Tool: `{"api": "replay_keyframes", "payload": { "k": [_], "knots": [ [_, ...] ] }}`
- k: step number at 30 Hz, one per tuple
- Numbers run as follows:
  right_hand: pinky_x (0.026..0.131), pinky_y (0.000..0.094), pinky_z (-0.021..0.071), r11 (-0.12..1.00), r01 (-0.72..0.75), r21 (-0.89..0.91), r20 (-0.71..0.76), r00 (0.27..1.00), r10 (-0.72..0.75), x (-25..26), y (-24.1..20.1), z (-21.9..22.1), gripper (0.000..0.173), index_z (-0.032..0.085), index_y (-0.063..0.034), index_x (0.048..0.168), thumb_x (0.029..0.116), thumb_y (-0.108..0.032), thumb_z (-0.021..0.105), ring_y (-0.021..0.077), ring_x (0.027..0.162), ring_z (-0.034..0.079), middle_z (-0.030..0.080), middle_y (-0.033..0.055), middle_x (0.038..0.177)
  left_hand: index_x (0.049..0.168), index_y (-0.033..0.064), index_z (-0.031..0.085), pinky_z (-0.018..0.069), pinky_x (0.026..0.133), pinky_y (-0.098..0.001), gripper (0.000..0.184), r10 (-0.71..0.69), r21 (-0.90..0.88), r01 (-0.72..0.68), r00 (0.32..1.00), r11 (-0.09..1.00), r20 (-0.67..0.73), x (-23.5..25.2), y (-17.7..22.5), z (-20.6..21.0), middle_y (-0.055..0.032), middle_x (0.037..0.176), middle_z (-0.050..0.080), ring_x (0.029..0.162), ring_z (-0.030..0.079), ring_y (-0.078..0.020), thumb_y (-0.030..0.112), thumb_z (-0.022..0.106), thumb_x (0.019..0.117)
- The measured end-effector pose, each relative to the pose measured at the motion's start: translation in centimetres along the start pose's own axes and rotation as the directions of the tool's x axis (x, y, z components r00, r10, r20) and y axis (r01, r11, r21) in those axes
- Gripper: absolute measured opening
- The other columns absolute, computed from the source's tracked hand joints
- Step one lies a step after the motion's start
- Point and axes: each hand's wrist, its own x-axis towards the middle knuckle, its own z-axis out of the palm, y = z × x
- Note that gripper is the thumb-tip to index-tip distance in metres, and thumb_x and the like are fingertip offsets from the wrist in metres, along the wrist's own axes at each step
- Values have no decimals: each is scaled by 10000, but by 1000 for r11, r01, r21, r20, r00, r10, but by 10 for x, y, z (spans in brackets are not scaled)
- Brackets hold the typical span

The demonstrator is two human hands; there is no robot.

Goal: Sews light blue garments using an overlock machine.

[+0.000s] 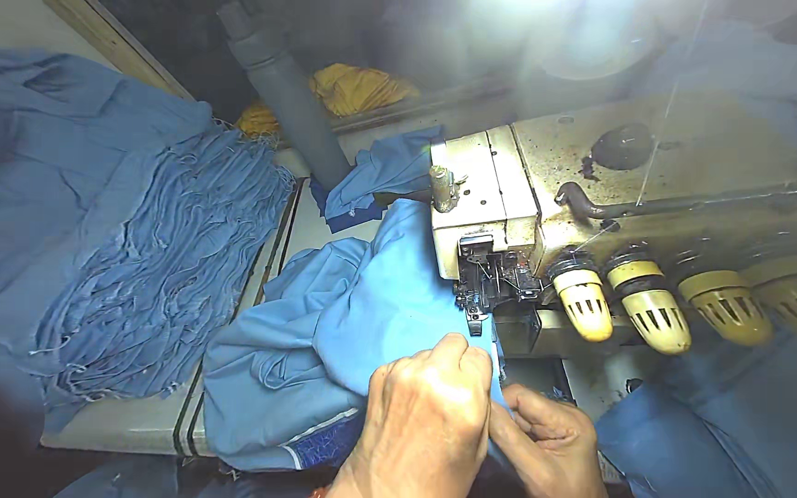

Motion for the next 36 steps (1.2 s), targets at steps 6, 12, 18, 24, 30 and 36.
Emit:
{"api": "replay_keyframes", "payload": {
  "k": [6,12,18,24,30,36],
  "knots": [
    [573,119,523,998,-27,63,-2,1000,27,5,-5,-4,94,710,-12,822,910,-23,677,-66,619,608,683,-55,692,771,178,723,417,453,-227,183,-161,-182,169,985,969,57,-6,-7,3,80,632,602,542,566,-28,255,613,897],
    [619,189,592,954,-155,256,66,988,143,-8,-7,-19,208,729,-9,1116,908,-7,709,21,717,705,776,-12,881,923,149,765,509,598,-210,159,-150,-287,153,988,946,33,-36,-11,0,42,771,694,704,651,-39,209,617,926],
    [708,230,626,956,-168,239,58,986,159,-14,-9,-16,313,695,60,1174,862,63,716,53,759,730,781,13,893,876,129,742,468,632,-204,164,-65,-304,36,994,952,-89,-45,-10,0,3,772,701,722,633,-60,197,621,962],
    [752,228,625,942,-177,286,49,984,170,-17,-10,-11,365,695,68,1196,835,114,697,43,793,736,790,6,935,857,155,723,413,756,-300,167,35,-149,-51,993,987,-111,-38,-3,5,-2,764,674,708,581,-119,223,602,948],
    [653,207,615,939,-149,310,1,988,156,-12,-6,8,204,743,7,1045,884,88,648,20,709,715,771,-27,835,812,141,742,393,809,-355,154,51,-60,-60,989,996,-136,-22,-7,12,8,723,655,672,565,-110,176,629,910],
    [642,195,595,948,-103,300,-75,989,131,-8,-7,24,181,748,11,960,891,104,610,8,672,685,745,-29,771,798,140,742,377,883,-408,148,124,-36,-129,986,991,-113,-9,-17,10,0,754,639,740,573,-138,155,650,913]
  ]
}}
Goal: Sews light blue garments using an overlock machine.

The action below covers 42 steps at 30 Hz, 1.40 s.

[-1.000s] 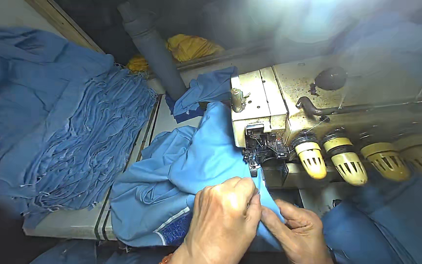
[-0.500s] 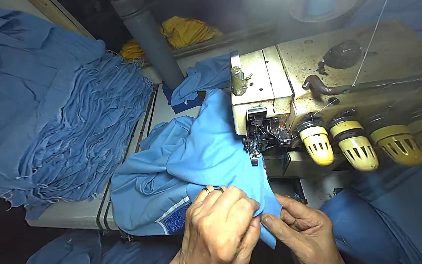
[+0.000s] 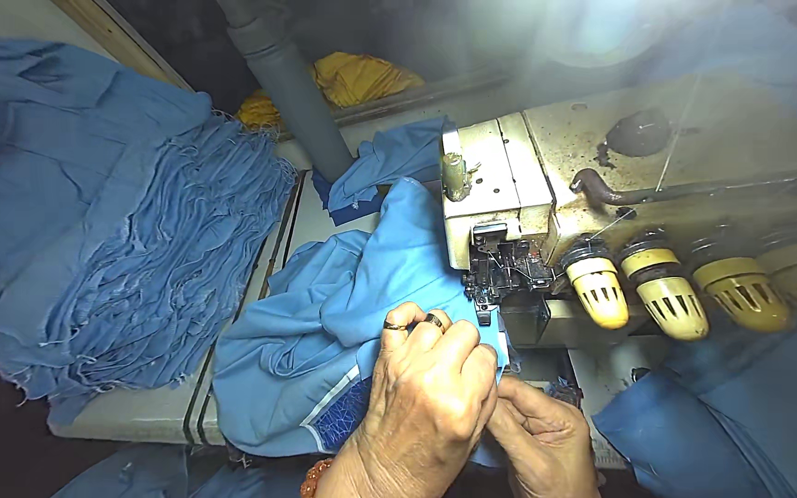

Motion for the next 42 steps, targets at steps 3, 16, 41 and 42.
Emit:
{"api": "replay_keyframes", "payload": {
  "k": [3,16,41,42],
  "knots": [
    [671,193,598,1000,11,-3,-2,1000,-11,-1,1,2,173,747,16,979,910,92,608,4,703,692,753,-30,802,818,150,753,374,943,-441,149,8,-7,-8,1000,1000,19,0,-1,-2,4,778,642,800,595,-151,163,645,920],
    [586,224,604,976,-50,-213,223,970,99,0,-10,14,138,689,96,1042,968,28,595,66,638,706,739,57,765,949,161,816,504,832,-311,190,-410,-99,404,911,909,-49,-7,-29,5,17,1031,699,988,622,-134,249,655,899],
    [667,118,568,843,249,-477,94,968,-233,5,-56,-61,135,728,-52,1006,960,0,612,-63,732,666,747,-94,844,987,130,774,529,678,-196,223,-331,-125,329,944,936,0,-28,-42,-50,-2,1035,700,841,637,-33,317,682,904],
    [677,108,559,840,267,-472,146,964,-224,4,-61,-54,125,723,-35,1016,973,-7,608,-76,741,656,746,-84,854,1111,100,756,521,652,-232,357,-296,-195,302,953,933,63,-24,-28,-53,-41,1081,713,822,636,-64,390,694,913]
  ]
}}
